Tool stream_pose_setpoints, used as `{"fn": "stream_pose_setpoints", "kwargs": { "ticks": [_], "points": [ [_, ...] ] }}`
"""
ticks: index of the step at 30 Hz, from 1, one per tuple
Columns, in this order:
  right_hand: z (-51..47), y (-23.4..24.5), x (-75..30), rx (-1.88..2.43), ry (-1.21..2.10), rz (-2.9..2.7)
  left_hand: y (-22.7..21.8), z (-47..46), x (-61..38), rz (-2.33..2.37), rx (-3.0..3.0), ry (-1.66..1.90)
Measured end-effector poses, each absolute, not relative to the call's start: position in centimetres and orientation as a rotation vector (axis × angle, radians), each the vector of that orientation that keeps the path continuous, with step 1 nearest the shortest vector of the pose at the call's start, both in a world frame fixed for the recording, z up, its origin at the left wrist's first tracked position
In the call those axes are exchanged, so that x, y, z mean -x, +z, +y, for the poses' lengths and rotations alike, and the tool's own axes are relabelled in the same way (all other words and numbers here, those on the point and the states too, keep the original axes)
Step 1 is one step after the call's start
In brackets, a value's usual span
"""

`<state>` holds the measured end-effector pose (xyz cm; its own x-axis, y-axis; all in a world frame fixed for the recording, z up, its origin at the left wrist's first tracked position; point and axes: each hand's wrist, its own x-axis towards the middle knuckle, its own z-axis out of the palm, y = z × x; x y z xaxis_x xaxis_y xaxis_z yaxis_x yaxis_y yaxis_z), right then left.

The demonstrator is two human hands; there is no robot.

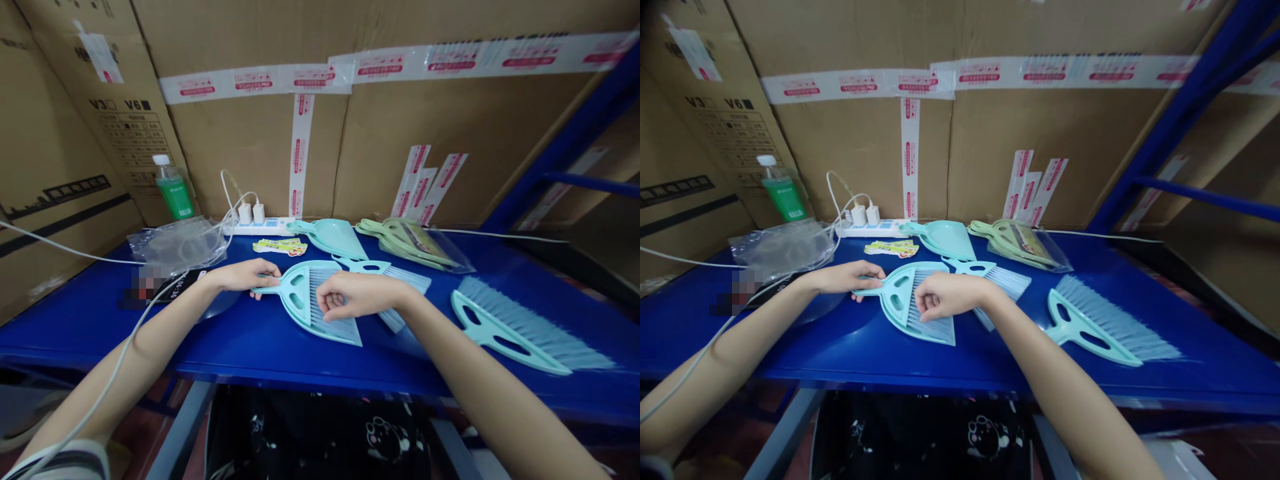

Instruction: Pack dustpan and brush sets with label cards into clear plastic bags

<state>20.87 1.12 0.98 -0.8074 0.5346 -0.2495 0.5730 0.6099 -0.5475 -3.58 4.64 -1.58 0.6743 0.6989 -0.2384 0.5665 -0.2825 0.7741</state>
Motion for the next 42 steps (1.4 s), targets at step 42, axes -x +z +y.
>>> {"fn": "stream_pose_setpoints", "kwargs": {
  "ticks": [42],
  "points": [
    [1.6, 2.1, -23.7, -1.756, -0.091, 2.184, -1.1, 4.4, 3.6, 0.946, -2.019, 0.130]
  ]
}}
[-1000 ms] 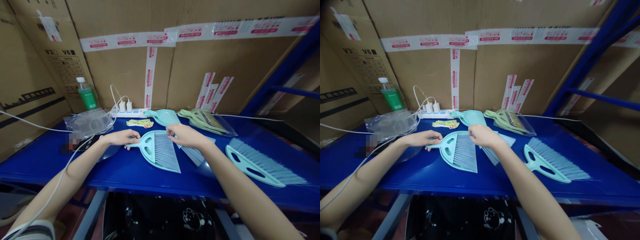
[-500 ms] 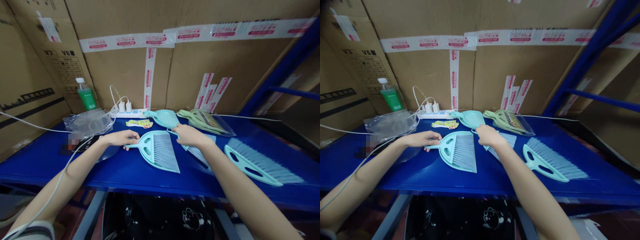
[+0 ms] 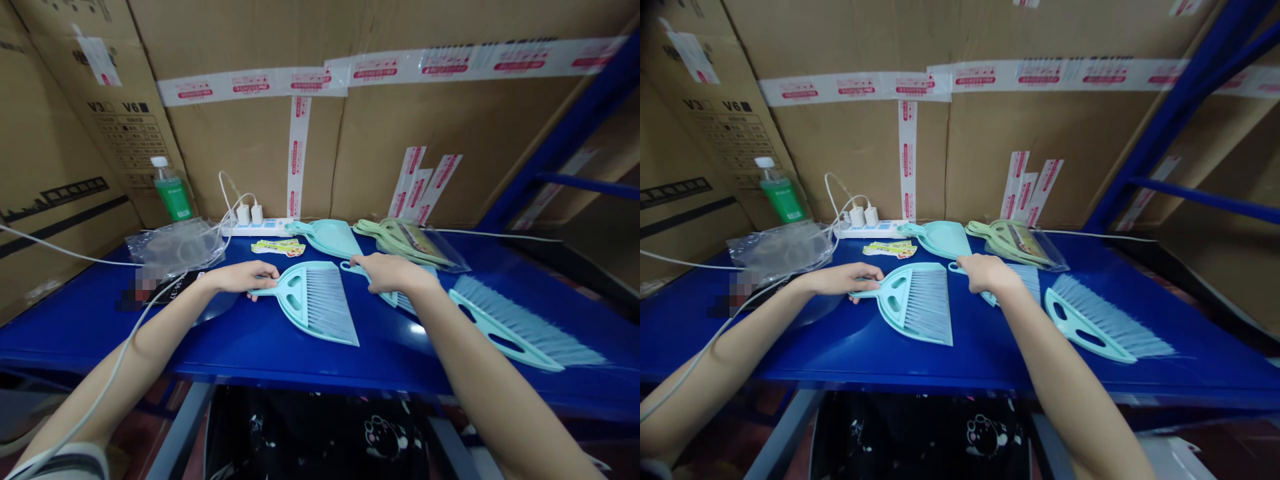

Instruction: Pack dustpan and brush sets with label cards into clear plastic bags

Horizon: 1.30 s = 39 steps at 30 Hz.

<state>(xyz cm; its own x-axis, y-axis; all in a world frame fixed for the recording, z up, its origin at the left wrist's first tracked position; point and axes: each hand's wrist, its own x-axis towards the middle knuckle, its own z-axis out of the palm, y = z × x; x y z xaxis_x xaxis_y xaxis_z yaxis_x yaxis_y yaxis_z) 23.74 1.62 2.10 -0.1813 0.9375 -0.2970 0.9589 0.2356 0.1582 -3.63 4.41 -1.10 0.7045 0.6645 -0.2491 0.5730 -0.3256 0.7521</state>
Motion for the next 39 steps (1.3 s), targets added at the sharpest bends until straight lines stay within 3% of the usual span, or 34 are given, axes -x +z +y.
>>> {"fn": "stream_pose_setpoints", "kwargs": {
  "ticks": [39],
  "points": [
    [3.4, -0.1, -22.6, -1.726, 0.042, 2.525, -1.4, 3.6, 2.7, 0.871, -2.066, 0.145]
  ]
}}
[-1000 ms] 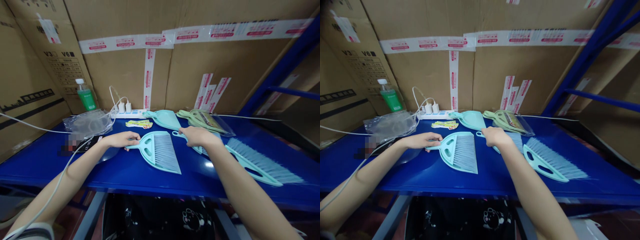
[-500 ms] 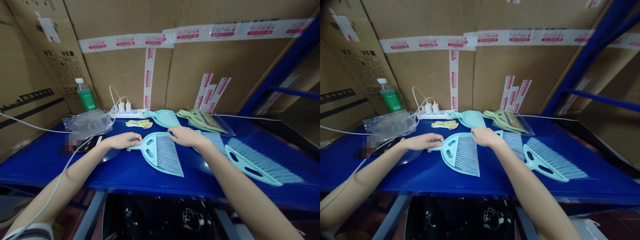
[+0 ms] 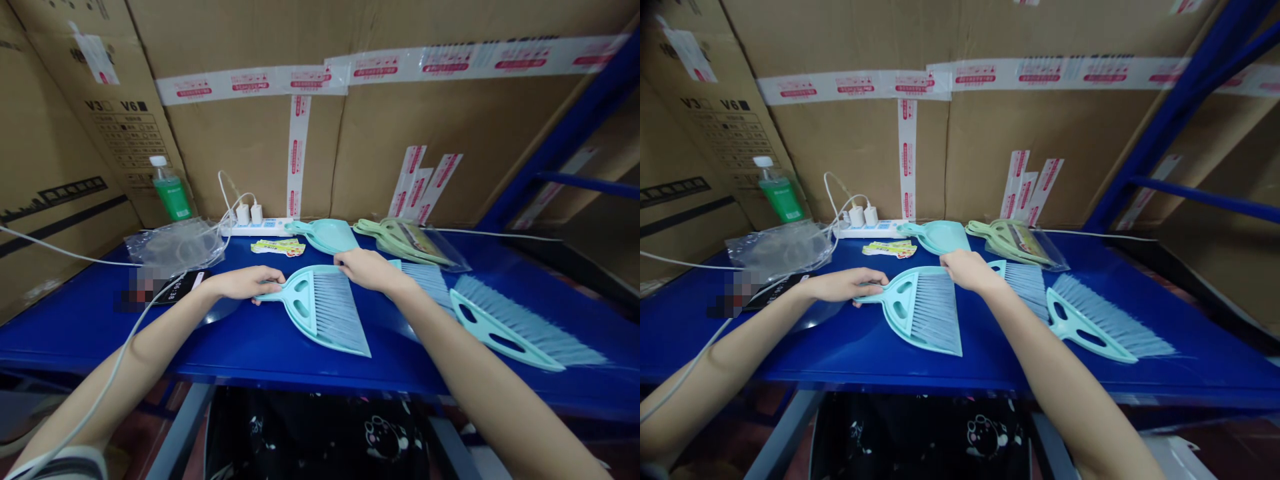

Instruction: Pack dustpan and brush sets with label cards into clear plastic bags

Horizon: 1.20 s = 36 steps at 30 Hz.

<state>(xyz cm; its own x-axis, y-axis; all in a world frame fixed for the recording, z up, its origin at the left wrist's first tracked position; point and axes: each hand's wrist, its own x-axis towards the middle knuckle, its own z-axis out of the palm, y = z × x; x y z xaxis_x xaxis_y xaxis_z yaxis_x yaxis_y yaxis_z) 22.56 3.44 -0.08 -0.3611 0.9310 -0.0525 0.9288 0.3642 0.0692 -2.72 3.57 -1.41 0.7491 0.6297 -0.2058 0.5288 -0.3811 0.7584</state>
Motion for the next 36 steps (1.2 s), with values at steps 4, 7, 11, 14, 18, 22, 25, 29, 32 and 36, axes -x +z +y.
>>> {"fn": "stream_pose_setpoints", "kwargs": {
  "ticks": [4, 7, 11, 14, 18, 22, 25, 29, 32, 36],
  "points": [
    [3.7, -0.4, -22.4, -1.736, 0.010, 2.595, -1.1, 3.5, 3.0, 0.879, -2.073, 0.047],
    [3.8, -0.7, -22.2, -1.709, 0.015, 2.685, -0.8, 3.5, 3.4, 0.859, -2.093, 0.001],
    [4.1, -1.2, -21.9, -1.591, 0.152, 2.821, -0.5, 3.5, 3.6, 0.849, -2.107, -0.015],
    [4.6, -1.7, -21.7, -1.442, 0.290, 2.877, -0.4, 3.4, 3.5, 0.845, -2.105, -0.031],
    [5.5, -2.2, -21.0, -1.288, 0.418, 2.855, -0.4, 3.4, 3.4, 0.838, -2.103, -0.033],
    [5.9, -2.0, -20.0, -1.189, 0.510, 2.834, -0.2, 3.3, 3.4, 0.835, -2.114, -0.046],
    [5.7, -1.7, -19.3, -1.162, 0.578, 2.820, -0.2, 3.3, 3.3, 0.838, -2.129, -0.056],
    [5.5, -1.6, -18.8, -1.122, 0.567, 2.775, -0.2, 3.3, 3.3, 0.840, -2.130, -0.055],
    [5.6, -1.7, -18.8, -1.118, 0.540, 2.788, -0.2, 3.3, 3.3, 0.838, -2.136, -0.052],
    [6.0, -2.1, -18.9, -1.141, 0.506, 2.861, -0.2, 3.3, 3.3, 0.837, -2.133, -0.062]
  ]
}}
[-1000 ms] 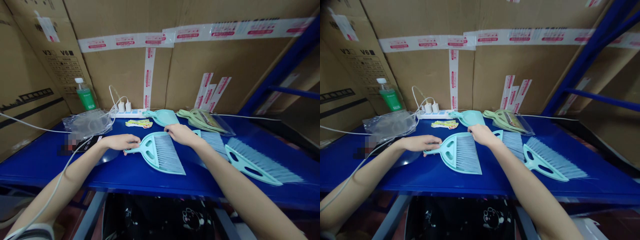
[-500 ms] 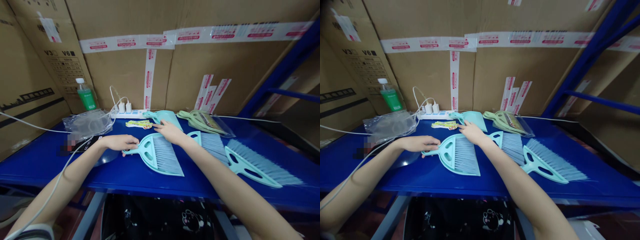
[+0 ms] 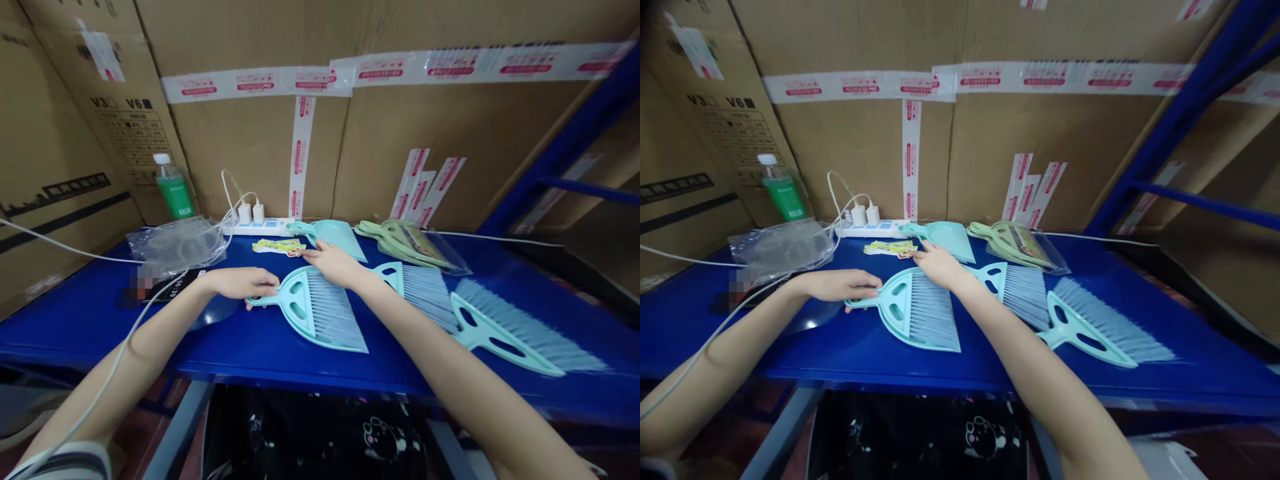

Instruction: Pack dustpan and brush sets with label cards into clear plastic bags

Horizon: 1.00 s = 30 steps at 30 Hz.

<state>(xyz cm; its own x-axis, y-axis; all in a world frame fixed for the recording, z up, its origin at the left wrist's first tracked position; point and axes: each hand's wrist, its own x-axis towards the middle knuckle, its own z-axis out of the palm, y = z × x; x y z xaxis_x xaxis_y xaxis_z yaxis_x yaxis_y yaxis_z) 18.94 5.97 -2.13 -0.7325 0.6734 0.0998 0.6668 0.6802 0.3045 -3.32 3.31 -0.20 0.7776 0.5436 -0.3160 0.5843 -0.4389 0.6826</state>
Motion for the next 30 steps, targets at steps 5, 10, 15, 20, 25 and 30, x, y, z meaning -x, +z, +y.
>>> {"fn": "stream_pose_setpoints", "kwargs": {
  "ticks": [5, 10, 15, 20, 25, 30],
  "points": [
    [6.4, -2.5, -19.8, -1.168, 0.448, 2.967, -0.3, 3.4, 3.4, 0.821, -2.148, -0.057],
    [6.0, -1.8, -21.2, -1.192, 0.282, 3.143, -0.3, 3.4, 3.4, 0.831, -2.154, -0.049],
    [4.7, -0.4, -21.9, -1.222, 0.100, 3.349, -0.3, 3.3, 3.3, 0.826, -2.112, -0.040],
    [3.3, 0.5, -22.0, -1.188, -0.087, 3.371, -0.3, 3.4, 3.2, 0.838, -2.096, -0.045],
    [2.1, 1.1, -22.0, -1.119, -0.375, 3.281, -0.4, 3.4, 3.4, 0.827, -2.126, -0.040],
    [1.8, 1.1, -21.9, -1.027, -0.659, 3.157, -0.3, 3.4, 3.4, 0.815, -2.128, -0.047]
  ]
}}
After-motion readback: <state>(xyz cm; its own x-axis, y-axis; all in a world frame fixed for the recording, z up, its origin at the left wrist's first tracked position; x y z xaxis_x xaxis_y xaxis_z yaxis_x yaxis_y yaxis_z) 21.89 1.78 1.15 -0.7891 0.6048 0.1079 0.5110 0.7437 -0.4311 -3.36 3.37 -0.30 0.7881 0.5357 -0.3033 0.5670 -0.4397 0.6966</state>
